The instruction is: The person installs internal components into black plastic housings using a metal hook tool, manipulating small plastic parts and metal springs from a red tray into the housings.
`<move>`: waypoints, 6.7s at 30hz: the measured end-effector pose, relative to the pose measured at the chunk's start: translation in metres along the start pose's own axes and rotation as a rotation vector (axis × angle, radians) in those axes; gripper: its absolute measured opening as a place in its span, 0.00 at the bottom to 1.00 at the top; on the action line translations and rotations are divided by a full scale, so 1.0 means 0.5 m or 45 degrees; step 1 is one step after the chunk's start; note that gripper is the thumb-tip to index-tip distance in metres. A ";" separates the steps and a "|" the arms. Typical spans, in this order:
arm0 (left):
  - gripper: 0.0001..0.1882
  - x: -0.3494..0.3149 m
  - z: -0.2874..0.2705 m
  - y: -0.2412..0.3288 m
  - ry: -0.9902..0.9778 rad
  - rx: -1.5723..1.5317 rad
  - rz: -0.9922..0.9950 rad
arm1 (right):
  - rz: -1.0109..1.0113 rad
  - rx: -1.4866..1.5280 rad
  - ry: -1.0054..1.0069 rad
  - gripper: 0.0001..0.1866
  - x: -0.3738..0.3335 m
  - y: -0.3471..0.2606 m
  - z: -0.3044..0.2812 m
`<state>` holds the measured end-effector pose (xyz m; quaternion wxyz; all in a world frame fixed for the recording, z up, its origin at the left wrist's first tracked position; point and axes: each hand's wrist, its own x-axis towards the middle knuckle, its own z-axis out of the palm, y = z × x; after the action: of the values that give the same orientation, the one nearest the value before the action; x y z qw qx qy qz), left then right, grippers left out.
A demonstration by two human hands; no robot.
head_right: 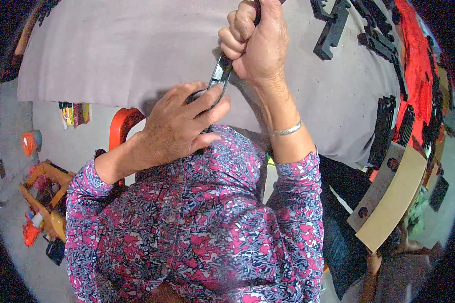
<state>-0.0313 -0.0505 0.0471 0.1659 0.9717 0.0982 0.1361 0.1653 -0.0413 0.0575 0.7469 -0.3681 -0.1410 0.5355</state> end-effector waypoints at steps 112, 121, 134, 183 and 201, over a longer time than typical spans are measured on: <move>0.34 -0.128 -0.121 -0.298 0.675 0.357 -1.080 | -0.408 -1.680 0.846 0.10 0.041 -0.230 -0.313; 0.30 -0.053 -0.142 -0.191 0.942 0.198 -0.713 | -0.697 -1.068 0.666 0.07 -0.055 -0.223 -0.222; 0.38 0.024 -0.084 -0.102 0.687 0.006 -0.266 | -0.946 -2.213 -0.513 0.14 -0.137 -0.035 -0.052; 0.30 0.010 -0.077 -0.098 0.148 -0.263 -0.285 | -0.204 -1.572 -0.059 0.09 -0.093 -0.062 -0.018; 0.24 0.039 -0.013 -0.073 0.166 -0.175 -0.134 | -0.895 -2.171 0.032 0.13 0.379 -0.119 -0.040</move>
<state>-0.0203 -0.0102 0.0450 0.2324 0.9406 0.1503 0.1967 0.2924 0.1128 0.0504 0.3443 -0.7356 -0.5833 -0.0111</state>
